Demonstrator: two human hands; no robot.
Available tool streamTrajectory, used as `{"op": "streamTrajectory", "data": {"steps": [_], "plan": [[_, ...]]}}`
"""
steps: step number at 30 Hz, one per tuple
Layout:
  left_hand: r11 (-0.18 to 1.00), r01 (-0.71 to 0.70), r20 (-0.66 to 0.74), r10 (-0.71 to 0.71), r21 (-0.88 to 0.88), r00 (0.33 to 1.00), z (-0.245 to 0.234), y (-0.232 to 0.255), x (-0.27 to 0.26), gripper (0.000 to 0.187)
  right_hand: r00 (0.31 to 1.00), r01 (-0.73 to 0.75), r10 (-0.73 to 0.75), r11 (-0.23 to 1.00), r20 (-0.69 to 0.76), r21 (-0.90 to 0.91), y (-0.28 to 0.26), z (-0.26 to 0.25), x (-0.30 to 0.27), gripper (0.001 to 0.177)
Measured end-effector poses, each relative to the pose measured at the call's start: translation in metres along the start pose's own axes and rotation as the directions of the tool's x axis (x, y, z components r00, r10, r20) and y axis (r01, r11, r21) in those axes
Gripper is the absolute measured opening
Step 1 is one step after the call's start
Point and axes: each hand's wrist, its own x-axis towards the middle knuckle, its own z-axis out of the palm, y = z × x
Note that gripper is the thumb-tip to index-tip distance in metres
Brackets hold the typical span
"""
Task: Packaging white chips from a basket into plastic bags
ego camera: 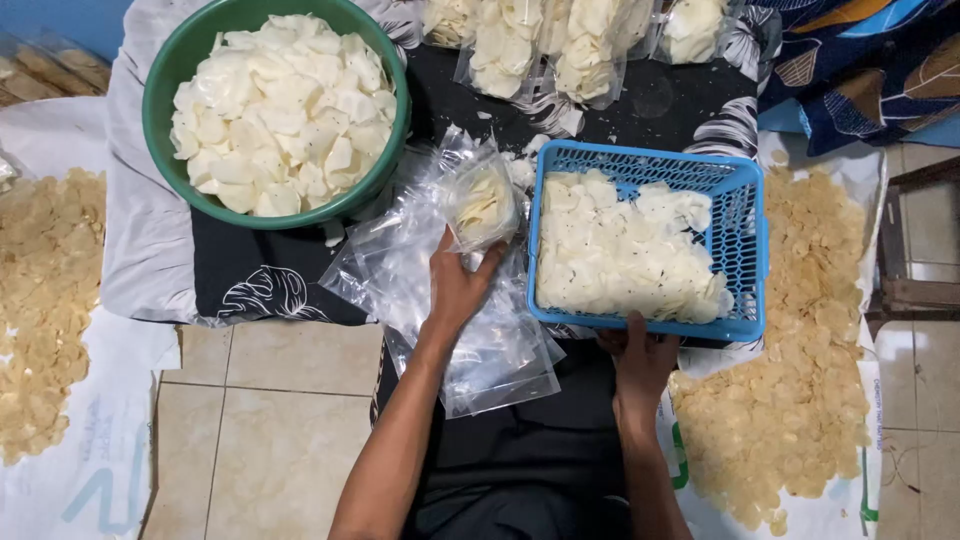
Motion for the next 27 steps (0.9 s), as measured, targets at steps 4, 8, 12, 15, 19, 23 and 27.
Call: {"op": "streamTrajectory", "data": {"steps": [4, 8, 12, 15, 19, 23, 27], "plan": [[0.997, -0.07, 0.01, 0.07, 0.024, 0.998, -0.005, 0.019, -0.003, 0.063, 0.998, -0.062, 0.062, 0.997, -0.006, 0.05, 0.001, 0.0, 0.003, 0.063], [0.99, -0.136, 0.023, 0.135, 0.029, 0.991, -0.004, 0.02, -0.002, 0.061, 0.995, -0.073, 0.077, 0.996, -0.061, 0.06, 0.004, 0.0, 0.006, 0.069], [0.994, -0.107, 0.043, 0.106, 0.024, 0.993, -0.007, 0.017, -0.004, 0.061, 0.996, -0.092, 0.092, 0.991, 0.003, 0.1, 0.025, -0.014, 0.013, 0.065], [0.998, -0.069, 0.054, 0.069, 0.011, 0.996, -0.008, 0.027, -0.002, 0.057, 0.993, -0.109, 0.104, 0.987, 0.05, 0.117, 0.061, -0.034, 0.022, 0.054], [0.999, -0.008, 0.074, 0.011, -0.036, 0.997, -0.009, 0.024, 0.005, 0.059, 0.994, -0.094, 0.085, 0.986, 0.07, 0.134, 0.023, -0.022, 0.016, 0.05], [0.998, -0.055, 0.065, 0.055, -0.005, 0.996, -0.016, 0.036, 0.008, 0.057, 0.983, -0.12, 0.108, 0.99, 0.15, 0.075, 0.015, -0.032, 0.017, 0.067], [0.995, -0.088, 0.042, 0.089, -0.037, 0.995, -0.023, 0.034, 0.012, 0.059, 0.979, -0.145, 0.145, 0.989, 0.144, -0.009, -0.014, -0.025, 0.015, 0.049]]}}
